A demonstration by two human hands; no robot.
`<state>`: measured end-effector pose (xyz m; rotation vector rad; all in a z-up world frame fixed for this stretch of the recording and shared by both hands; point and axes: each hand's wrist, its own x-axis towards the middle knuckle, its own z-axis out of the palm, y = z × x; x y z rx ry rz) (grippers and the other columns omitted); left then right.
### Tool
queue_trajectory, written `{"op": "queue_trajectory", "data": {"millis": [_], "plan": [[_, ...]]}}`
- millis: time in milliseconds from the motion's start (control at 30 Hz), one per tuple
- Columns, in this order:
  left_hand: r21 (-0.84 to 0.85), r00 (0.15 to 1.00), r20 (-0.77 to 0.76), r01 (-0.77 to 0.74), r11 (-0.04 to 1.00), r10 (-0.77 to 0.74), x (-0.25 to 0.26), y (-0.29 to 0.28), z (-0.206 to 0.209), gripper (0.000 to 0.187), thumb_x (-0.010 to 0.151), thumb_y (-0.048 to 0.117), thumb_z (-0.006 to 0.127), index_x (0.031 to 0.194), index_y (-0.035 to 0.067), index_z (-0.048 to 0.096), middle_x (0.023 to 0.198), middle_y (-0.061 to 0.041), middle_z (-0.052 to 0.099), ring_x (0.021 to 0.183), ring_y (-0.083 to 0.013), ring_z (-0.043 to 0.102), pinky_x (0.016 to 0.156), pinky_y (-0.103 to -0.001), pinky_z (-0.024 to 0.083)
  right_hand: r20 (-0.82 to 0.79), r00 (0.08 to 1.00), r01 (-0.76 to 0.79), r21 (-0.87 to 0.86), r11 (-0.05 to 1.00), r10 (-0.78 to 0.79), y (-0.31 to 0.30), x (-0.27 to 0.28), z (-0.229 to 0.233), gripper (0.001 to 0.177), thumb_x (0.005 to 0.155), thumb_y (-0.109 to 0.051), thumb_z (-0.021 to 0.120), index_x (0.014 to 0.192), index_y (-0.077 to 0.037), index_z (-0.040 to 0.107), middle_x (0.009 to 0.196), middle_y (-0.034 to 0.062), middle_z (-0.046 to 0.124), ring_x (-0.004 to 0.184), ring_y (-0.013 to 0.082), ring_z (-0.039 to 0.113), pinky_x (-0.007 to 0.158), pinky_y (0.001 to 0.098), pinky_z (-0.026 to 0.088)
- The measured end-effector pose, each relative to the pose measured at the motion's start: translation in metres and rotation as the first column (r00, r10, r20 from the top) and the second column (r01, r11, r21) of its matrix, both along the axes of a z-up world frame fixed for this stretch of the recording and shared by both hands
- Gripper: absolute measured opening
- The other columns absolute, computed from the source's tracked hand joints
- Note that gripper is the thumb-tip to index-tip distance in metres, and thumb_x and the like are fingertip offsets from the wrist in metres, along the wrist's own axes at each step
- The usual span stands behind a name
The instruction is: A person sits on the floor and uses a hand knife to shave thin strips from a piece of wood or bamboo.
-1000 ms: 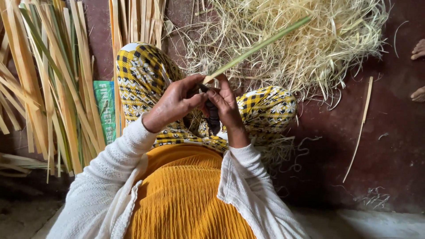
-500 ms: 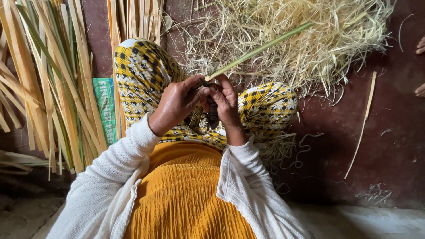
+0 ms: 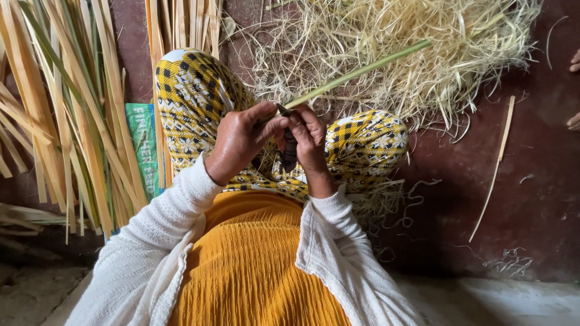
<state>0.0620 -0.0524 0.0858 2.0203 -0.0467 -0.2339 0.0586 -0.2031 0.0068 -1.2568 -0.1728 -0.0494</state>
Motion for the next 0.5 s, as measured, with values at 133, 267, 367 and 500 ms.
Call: {"op": "queue_trajectory", "data": {"millis": [133, 267, 367, 500], "plan": [[0.047, 1.000, 0.017, -0.002, 0.999, 0.001, 0.000, 0.001, 0.002, 0.035, 0.091, 0.044, 0.070, 0.111, 0.016, 0.070, 0.085, -0.014, 0.074, 0.076, -0.0416, 0.070, 0.068, -0.054, 0.055, -0.018, 1.000, 0.025, 0.056, 0.998, -0.024, 0.002, -0.001, -0.003, 0.018, 0.097, -0.009, 0.055, 0.101, 0.006, 0.064, 0.055, 0.0168, 0.060, 0.041, 0.0204, 0.060, 0.046, 0.0295, 0.055], [0.054, 1.000, 0.022, 0.007, 0.999, -0.008, -0.003, 0.007, 0.005, 0.033, 0.093, 0.044, 0.068, 0.111, 0.017, 0.071, 0.085, -0.012, 0.075, 0.074, -0.0391, 0.071, 0.068, -0.052, 0.056, -0.018, 0.999, 0.033, 0.017, 0.999, -0.033, -0.006, 0.003, -0.005, 0.018, 0.096, -0.009, 0.055, 0.097, 0.007, 0.064, 0.053, 0.0183, 0.059, 0.039, 0.0212, 0.060, 0.043, 0.0303, 0.054], [0.028, 1.000, 0.027, -0.003, 1.000, 0.002, -0.005, 0.013, -0.004, 0.031, 0.095, 0.039, 0.067, 0.116, 0.016, 0.070, 0.088, -0.011, 0.075, 0.078, -0.0405, 0.071, 0.069, -0.052, 0.055, -0.074, 0.994, 0.081, 0.056, 0.995, -0.077, -0.019, 0.010, -0.006, 0.021, 0.098, -0.018, 0.056, 0.090, 0.000, 0.064, 0.055, 0.0148, 0.060, 0.040, 0.0176, 0.059, 0.040, 0.0270, 0.052], [0.012, 0.999, 0.033, 0.039, 0.999, -0.040, -0.010, 0.021, -0.012, 0.034, 0.095, 0.038, 0.067, 0.117, 0.012, 0.070, 0.090, -0.013, 0.075, 0.076, -0.0425, 0.070, 0.068, -0.053, 0.056, -0.114, 0.983, 0.161, 0.148, 0.976, -0.145, -0.034, 0.016, 0.002, 0.016, 0.098, -0.017, 0.055, 0.088, -0.005, 0.058, 0.055, 0.0159, 0.060, 0.039, 0.0191, 0.058, 0.038, 0.0271, 0.050]]}}
